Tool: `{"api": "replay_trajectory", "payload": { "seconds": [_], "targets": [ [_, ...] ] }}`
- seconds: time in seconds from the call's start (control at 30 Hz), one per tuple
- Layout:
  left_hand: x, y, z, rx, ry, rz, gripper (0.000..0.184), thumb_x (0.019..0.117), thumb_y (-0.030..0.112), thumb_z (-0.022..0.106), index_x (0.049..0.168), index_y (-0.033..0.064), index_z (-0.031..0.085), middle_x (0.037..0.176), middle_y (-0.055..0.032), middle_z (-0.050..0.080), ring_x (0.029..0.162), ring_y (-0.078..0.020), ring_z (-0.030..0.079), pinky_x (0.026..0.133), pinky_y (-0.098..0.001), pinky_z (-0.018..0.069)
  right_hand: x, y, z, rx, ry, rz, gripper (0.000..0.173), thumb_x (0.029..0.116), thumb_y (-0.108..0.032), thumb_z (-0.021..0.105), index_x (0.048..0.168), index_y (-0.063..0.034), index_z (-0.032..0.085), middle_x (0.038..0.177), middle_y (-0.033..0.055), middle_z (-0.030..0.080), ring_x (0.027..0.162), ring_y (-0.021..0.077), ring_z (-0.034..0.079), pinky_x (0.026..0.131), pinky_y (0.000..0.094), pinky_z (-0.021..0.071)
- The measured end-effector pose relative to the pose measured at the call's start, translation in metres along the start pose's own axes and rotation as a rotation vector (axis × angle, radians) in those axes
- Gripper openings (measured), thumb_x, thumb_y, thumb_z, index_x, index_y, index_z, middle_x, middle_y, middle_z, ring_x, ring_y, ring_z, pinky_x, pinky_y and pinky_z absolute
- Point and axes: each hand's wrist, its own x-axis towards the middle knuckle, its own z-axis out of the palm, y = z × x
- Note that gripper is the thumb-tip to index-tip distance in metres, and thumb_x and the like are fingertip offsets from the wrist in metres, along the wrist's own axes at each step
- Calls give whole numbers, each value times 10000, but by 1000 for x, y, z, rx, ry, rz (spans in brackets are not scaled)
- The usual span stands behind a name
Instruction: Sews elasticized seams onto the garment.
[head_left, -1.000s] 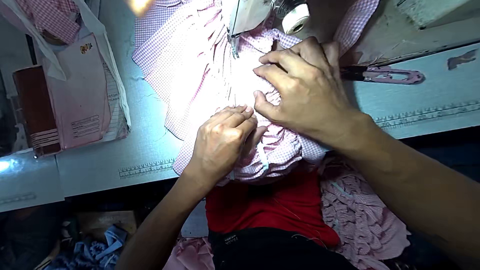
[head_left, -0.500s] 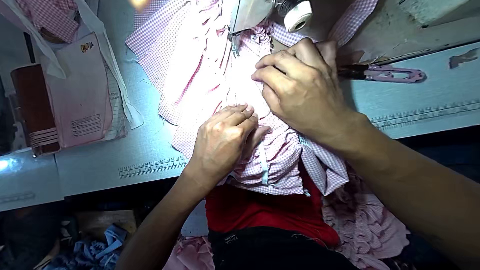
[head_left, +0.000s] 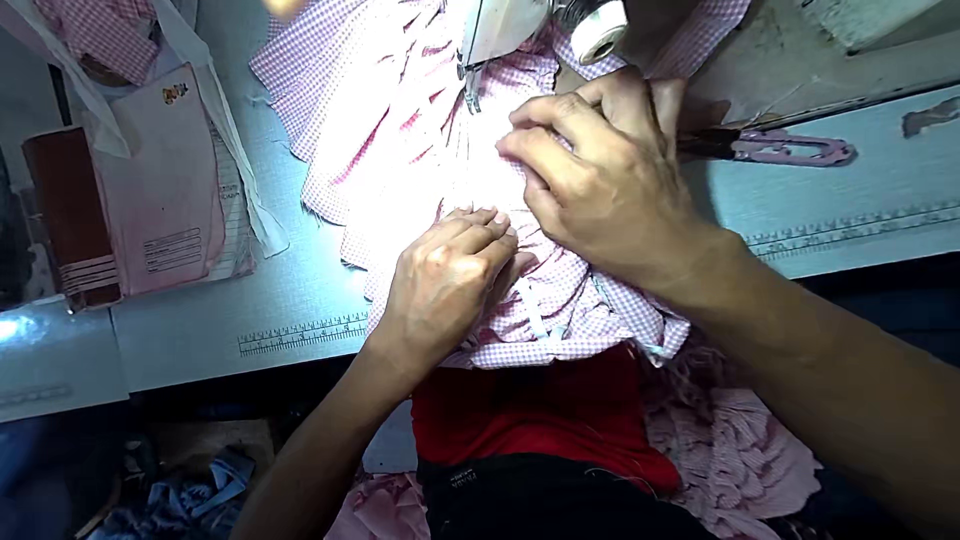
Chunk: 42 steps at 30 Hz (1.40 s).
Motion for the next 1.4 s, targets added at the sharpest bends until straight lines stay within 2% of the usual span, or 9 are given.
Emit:
{"api": "replay_trajectory", "payload": {
  "seconds": [0.1, 0.2, 0.27, 0.37, 0.5, 0.67, 0.8, 0.97, 1.4],
  "targets": [
    [1, 0, 0, -17, 9, 16, 242, 1020, 226, 620, 1052, 74, 806, 1170, -82, 766, 1208, -228, 687, 1107, -379, 504, 1, 2, 1, -3, 2, -8, 279, 1048, -179, 446, 1091, -98, 709, 1127, 104, 687, 1094, 365, 564, 928, 566, 323],
    [0, -2, -1, -22, 15, 21, 242, 1020, 239, 626, 1044, 81, 808, 1153, -78, 770, 1192, -216, 695, 1088, -367, 520, 2, 2, -1, -19, -42, 29, 374, 1031, -337, 445, 1176, -116, 710, 1278, 104, 664, 1190, 387, 552, 973, 621, 328],
    [1, -2, -1, -19, 9, 17, 246, 1024, 254, 627, 1056, 92, 809, 1156, -72, 768, 1192, -209, 694, 1087, -365, 522, 1, 1, -3, -7, -44, 15, 315, 1046, -209, 440, 1218, -131, 692, 1329, 108, 639, 1236, 394, 533, 979, 621, 330],
    [1, -2, -2, -2, -4, 17, 253, 1024, 259, 623, 1074, 94, 809, 1167, -72, 767, 1196, -215, 693, 1086, -362, 519, 1, 1, -2, 5, -33, -28, 242, 1035, -87, 460, 1096, -92, 694, 1143, 129, 668, 1107, 386, 555, 931, 589, 321],
    [1, -3, -2, 13, 5, 18, 253, 1023, 265, 624, 1056, 98, 811, 1156, -65, 771, 1190, -211, 696, 1074, -358, 526, 1, 1, -4, -29, -75, 53, 424, 1034, -391, 436, 1210, -115, 706, 1297, 94, 666, 1182, 386, 558, 981, 635, 313],
    [3, -3, -3, 12, -5, 20, 227, 1006, 231, 634, 1049, 98, 813, 1160, -70, 768, 1179, -210, 698, 1060, -353, 532, -2, 0, -2, 9, -44, -41, 270, 1044, -151, 444, 1114, -116, 702, 1126, 115, 659, 1077, 372, 555, 912, 580, 320],
    [4, -4, -3, 23, 0, 16, 199, 999, 194, 639, 1025, 101, 813, 1118, -65, 775, 1169, -209, 701, 1055, -347, 533, -1, 1, -4, -1, -73, 1, 437, 1015, -430, 459, 1185, -116, 711, 1299, 102, 650, 1164, 381, 550, 964, 622, 313],
    [6, -7, -2, 38, -2, 26, 195, 990, 163, 638, 1056, 97, 810, 1151, -73, 768, 1180, -217, 696, 1069, -353, 524, -4, 2, -1, 20, -46, -59, 318, 1034, -278, 461, 1183, -159, 717, 1297, 96, 652, 1145, 373, 554, 939, 595, 322],
    [13, -34, 5, -6, 76, 108, 227, 1036, 208, 619, 1104, 87, 800, 1174, -77, 766, 1203, -222, 688, 1095, -348, 507, 21, 13, 3, -58, -87, 83, 379, 1081, -291, 381, 1253, -126, 676, 1353, 152, 615, 1257, 433, 535, 1008, 685, 315]
  ]
}}
